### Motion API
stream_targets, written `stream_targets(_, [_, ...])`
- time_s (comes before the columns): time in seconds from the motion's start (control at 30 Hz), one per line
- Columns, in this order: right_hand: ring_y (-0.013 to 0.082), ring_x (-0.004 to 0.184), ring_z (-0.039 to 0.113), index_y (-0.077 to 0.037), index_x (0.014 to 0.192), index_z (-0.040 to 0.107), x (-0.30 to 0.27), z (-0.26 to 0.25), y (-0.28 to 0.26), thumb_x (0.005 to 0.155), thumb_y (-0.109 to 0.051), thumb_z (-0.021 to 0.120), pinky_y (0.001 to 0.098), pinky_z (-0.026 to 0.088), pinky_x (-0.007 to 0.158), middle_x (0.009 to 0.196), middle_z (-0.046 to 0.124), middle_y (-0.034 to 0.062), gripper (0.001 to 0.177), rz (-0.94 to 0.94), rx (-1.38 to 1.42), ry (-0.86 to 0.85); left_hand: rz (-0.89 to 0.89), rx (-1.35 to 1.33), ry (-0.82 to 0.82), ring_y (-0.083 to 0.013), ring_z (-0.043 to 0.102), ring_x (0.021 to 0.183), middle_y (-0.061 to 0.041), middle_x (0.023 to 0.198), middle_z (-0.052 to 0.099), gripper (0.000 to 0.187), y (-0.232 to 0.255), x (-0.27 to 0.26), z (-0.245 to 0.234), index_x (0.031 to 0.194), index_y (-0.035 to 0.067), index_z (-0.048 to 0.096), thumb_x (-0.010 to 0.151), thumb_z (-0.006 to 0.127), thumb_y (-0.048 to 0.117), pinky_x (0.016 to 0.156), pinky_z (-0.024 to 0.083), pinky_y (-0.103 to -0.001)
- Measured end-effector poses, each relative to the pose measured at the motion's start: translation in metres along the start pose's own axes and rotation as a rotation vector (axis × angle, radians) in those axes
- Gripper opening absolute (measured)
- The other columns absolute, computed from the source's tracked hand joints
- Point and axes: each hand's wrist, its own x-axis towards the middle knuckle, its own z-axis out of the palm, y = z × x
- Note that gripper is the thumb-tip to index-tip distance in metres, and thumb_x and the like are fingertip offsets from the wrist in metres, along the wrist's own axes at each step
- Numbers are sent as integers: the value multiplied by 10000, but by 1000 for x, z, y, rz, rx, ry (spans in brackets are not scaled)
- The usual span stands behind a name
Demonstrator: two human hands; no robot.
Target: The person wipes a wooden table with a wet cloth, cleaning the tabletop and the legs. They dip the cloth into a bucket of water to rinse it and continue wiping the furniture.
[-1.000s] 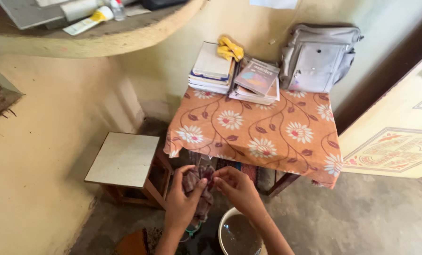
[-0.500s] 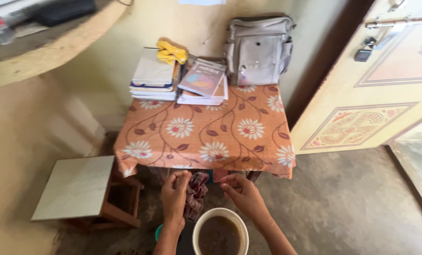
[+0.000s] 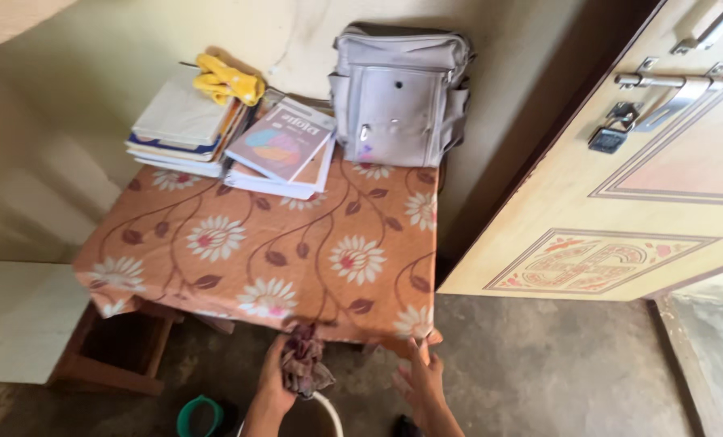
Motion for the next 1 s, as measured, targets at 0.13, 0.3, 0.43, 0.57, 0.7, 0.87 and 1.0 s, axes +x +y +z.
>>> stream_targets(0.13, [259,1203,500,-171,1449,444,54,-36,-20,940,-402,695,500,572,893,1371,474,30,613,190,13,-97,22,-88,62,-251,708,786,-74,898,749,376,-23,25,4,1007,114,713,901,554,438,662,576,-429])
stream_targets(0.3, [177,981,694,-55,1173,686,92,-47,-38,909,-263,737,356,625,839,1076,718,62,340,166,-84,-316,34,-133,-45,-257,714,834,-109,917,753,392,-27,39,-3,1002,28,713,956,578,393,762,578,-363])
stream_targets(0.43, [168,723,714,1,965,730,80,-34,-60,929,-185,721,317,608,707,840,749,79,190,187,-220,-224,-37,-72,57,-236,691,837,-78,939,746,352,-23,37,-5,1060,68,732,976,586,377,768,553,-387])
stream_targets(0.57, [138,618,613,-69,837,693,39,-8,-126,913,-224,700,287,485,564,724,676,37,172,64,-382,-271,375,-33,-124,-252,718,910,-97,989,746,309,-24,17,6,1110,72,679,970,547,313,828,579,-420])
stream_targets(0.7, [153,613,626,-39,827,672,19,47,-208,896,-167,671,283,512,573,720,675,53,145,-55,-297,-408,366,-214,68,-223,696,869,-64,1020,730,394,32,-2,50,1237,99,670,1032,501,390,813,572,-440])
stream_targets(0.87, [166,650,636,-69,939,647,21,131,-294,898,-194,592,292,511,598,750,668,52,142,-160,-175,-527,495,-140,-147,-236,704,874,-78,1036,742,421,134,0,119,1298,60,648,1080,517,395,780,588,-481])
stream_targets(1.0, [108,853,650,-84,1021,644,47,166,-326,948,-215,640,266,545,779,921,646,-3,150,-274,56,-447,595,181,-103,-178,689,907,-60,1046,740,426,214,25,160,1351,64,640,1008,632,316,773,571,-398])
